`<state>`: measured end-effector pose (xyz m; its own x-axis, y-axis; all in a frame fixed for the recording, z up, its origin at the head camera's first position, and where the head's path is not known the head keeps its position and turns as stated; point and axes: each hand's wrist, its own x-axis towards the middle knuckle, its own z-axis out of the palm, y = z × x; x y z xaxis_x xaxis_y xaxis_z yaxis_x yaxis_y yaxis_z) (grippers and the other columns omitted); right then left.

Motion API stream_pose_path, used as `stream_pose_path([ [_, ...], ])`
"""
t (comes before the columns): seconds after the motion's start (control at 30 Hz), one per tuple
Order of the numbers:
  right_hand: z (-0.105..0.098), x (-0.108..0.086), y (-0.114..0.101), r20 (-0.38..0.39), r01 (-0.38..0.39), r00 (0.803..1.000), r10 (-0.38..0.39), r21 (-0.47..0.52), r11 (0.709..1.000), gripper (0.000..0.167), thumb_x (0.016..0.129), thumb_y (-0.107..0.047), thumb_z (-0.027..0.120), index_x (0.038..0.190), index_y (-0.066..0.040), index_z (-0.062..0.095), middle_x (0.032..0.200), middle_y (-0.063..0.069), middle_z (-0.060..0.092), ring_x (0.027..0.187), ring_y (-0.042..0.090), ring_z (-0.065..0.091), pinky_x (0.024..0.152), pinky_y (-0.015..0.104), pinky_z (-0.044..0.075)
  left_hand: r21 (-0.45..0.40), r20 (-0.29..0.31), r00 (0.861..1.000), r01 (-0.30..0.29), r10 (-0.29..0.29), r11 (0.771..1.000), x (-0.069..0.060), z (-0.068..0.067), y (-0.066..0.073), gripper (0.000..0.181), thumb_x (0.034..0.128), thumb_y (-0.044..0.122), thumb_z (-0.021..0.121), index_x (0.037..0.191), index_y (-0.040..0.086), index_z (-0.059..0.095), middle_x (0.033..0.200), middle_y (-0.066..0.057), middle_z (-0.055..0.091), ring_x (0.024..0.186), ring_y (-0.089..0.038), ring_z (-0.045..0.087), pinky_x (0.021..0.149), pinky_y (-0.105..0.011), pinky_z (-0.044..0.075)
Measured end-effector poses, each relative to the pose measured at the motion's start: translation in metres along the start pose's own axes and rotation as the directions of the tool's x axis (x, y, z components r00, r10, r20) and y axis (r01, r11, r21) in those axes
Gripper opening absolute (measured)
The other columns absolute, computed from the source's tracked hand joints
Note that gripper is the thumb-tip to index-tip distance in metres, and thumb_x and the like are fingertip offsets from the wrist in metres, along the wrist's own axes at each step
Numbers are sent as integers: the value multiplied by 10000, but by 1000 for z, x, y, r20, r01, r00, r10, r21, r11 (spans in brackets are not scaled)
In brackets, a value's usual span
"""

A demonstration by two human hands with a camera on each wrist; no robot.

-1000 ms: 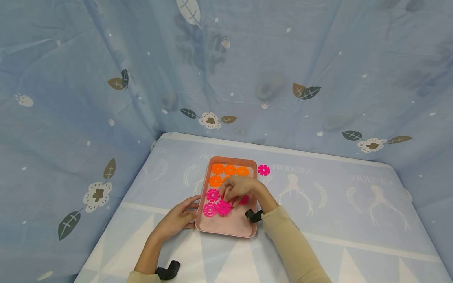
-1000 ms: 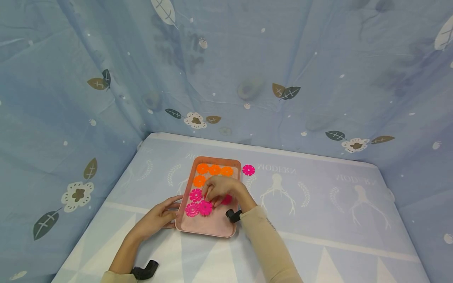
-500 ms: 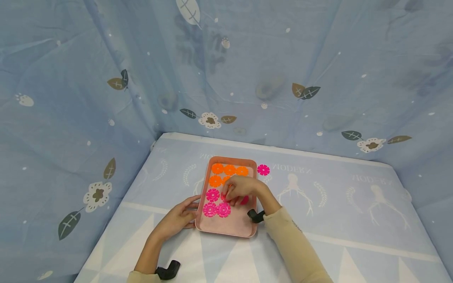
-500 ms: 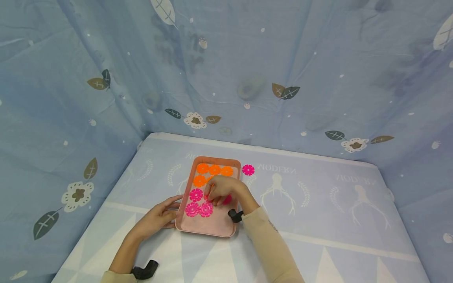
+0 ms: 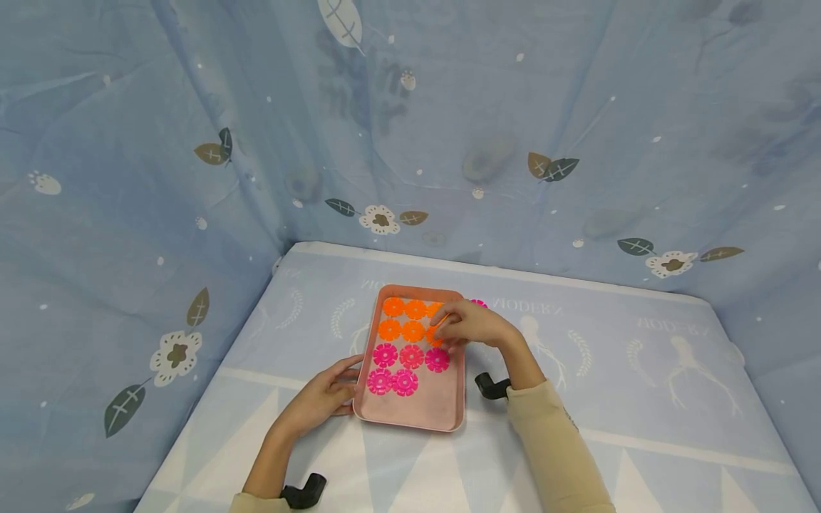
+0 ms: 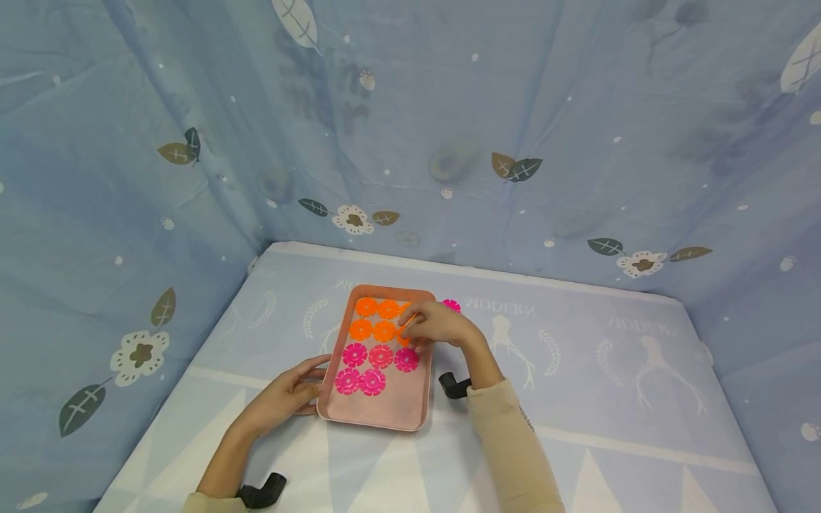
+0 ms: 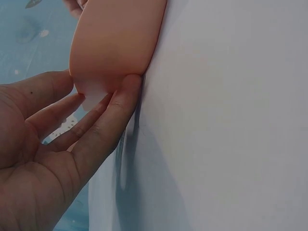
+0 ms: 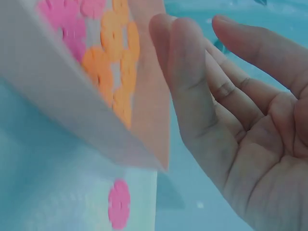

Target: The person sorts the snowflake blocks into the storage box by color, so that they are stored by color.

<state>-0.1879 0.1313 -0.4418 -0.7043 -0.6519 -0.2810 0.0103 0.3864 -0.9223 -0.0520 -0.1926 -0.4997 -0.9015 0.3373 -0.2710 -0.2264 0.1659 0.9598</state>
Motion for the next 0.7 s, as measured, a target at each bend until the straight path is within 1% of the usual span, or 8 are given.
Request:
stream_pose_path([
  [0.07, -7, -5, 3, -24, -3, 1000, 3, 28, 1000, 293, 971, -39, 613, 1220, 113, 586, 1071, 295, 668, 822, 359, 692, 738, 419, 602, -4, 0, 1000, -4, 4, 1000, 0, 0, 0, 548, 1027, 48, 546, 1544, 106, 373, 1410, -240, 467, 1158, -361, 608, 839, -414, 579],
  [0.17, -17, -11, 8, -53, 5, 999, -1, 74, 997, 299, 982, -22, 588, 1236, 132, 559, 1110, 326, 648, 870, 417, 679, 755, 440, 600, 0, -3, 1000, -10, 10, 1000, 0, 0, 0, 550, 1025, 58, 556, 1542, 90, 371, 1403, -248, 468, 1153, -364, 611, 834, -414, 581],
  [0.23, -23, -15, 10, -82, 2, 997, 5, 90, 996, 304, 989, -30, 586, 1246, 129, 555, 1123, 323, 647, 899, 421, 672, 768, 447, 598, 1, -6, 1000, -7, 7, 1000, 0, 0, 1, 556, 1022, 62, 566, 1542, 94, 373, 1401, -243, 471, 1153, -360, 612, 832, -415, 581],
  [0.37, -34, -22, 16, -148, -7, 989, 21, 95, 995, 339, 989, -78, 623, 1255, 123, 558, 1116, 302, 660, 903, 357, 676, 775, 429, 597, -5, -8, 1000, -2, 2, 1000, -1, 0, 1, 562, 1021, 67, 574, 1544, 101, 372, 1405, -231, 471, 1163, -356, 609, 836, -422, 580],
  [0.47, -41, -26, 19, -178, -13, 984, 30, 100, 995, 346, 988, -85, 630, 1250, 129, 556, 1101, 305, 660, 895, 343, 678, 785, 436, 595, -8, -5, 1000, -5, 5, 1000, -1, -1, 0, 564, 1022, 77, 577, 1545, 97, 368, 1405, -232, 469, 1164, -356, 607, 837, -426, 579],
  [0.6, -48, -31, 25, -203, -13, 979, 34, 102, 995, 338, 988, -73, 623, 1251, 130, 556, 1089, 301, 660, 909, 360, 674, 801, 455, 590, -12, -3, 1000, -8, 8, 1000, 0, -1, -1, 565, 1022, 92, 585, 1544, 94, 370, 1402, -233, 469, 1163, -356, 607, 837, -425, 579],
  [0.7, -53, -33, 31, -226, -6, 974, 28, 99, 995, 348, 983, -70, 627, 1262, 126, 557, 1110, 294, 664, 934, 405, 657, 812, 464, 586, -12, -4, 1000, -9, 9, 1000, 0, -1, -1, 568, 1020, 95, 590, 1544, 95, 371, 1402, -232, 469, 1168, -357, 605, 836, -425, 579],
])
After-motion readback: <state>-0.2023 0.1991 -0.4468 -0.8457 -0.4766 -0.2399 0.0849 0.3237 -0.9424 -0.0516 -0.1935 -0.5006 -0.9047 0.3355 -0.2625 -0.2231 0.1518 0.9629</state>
